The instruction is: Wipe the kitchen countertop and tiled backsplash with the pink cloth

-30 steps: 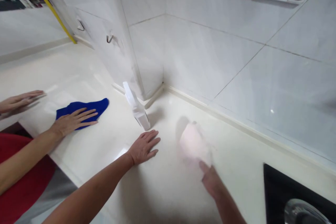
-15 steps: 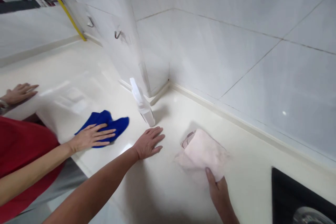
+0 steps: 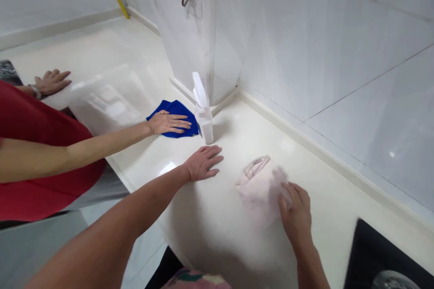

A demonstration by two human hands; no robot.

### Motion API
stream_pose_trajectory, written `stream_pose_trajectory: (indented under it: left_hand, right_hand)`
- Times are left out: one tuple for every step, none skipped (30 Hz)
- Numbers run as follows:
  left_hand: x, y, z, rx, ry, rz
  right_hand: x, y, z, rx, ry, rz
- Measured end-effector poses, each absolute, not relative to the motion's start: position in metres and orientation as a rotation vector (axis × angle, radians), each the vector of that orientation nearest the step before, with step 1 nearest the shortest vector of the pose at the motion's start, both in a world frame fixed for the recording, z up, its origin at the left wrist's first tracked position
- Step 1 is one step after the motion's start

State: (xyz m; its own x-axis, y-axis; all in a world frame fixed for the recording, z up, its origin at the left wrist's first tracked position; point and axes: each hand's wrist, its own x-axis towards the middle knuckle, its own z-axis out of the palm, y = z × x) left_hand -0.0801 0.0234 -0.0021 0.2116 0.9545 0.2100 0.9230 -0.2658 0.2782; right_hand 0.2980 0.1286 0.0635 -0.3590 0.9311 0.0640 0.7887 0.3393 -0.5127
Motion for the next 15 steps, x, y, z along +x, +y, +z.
stream_pose_trajectory:
  left_hand:
    - [-0.08,0.023,-0.002,2.365,1.838,0.526]
    - [-0.08,0.023,-0.002,2.36,1.833,0.533]
    - [-0.08,0.023,-0.001,2.358,1.828,0.543]
    - [-0.081,0.023,-0.001,2.36,1.825,0.551]
    - [-0.081,0.023,-0.002,2.363,1.824,0.558]
    - [-0.081,0.023,-0.002,2.367,1.826,0.561]
    - [-0.081,0.023,-0.003,2.369,1.831,0.562]
    - [-0.081,0.023,-0.003,2.371,1.835,0.562]
    - [-0.081,0.024,-0.004,2.372,1.839,0.56]
    - [-0.081,0.024,-0.004,2.372,1.841,0.557]
    - [-0.08,0.024,-0.004,2.372,1.843,0.555]
    - [-0.08,0.024,-0.004,2.375,1.842,0.552]
    - [-0.08,0.024,-0.004,2.379,1.842,0.546]
    - [-0.08,0.024,-0.003,2.385,1.842,0.538]
    - [-0.08,0.024,-0.003,2.391,1.845,0.529]
  right_hand:
    - [0.287,0.139,0.065,-1.543,-2.362,0.555]
    - [0.277,0.15,0.066,-1.608,-2.448,0.549]
    - [0.269,0.159,0.065,-1.69,-2.517,0.551]
    - [0.264,0.168,0.063,-1.765,-2.568,0.553]
    - [0.262,0.175,0.06,-1.826,-2.599,0.547]
    - [0.262,0.18,0.057,-1.874,-2.611,0.534]
    - [0.264,0.183,0.053,-1.911,-2.604,0.519]
    - [0.268,0.185,0.049,-1.94,-2.584,0.514]
    - [0.273,0.185,0.046,-1.962,-2.56,0.525]
    - [0.277,0.185,0.043,-1.969,-2.539,0.547]
    - [0.281,0.185,0.04,-1.949,-2.53,0.57]
    - [0.283,0.185,0.039,-1.907,-2.53,0.587]
    - [0.284,0.185,0.038,-1.869,-2.528,0.599]
    - [0.284,0.185,0.038,-1.855,-2.512,0.614]
    - [0.284,0.185,0.038,-1.865,-2.485,0.64]
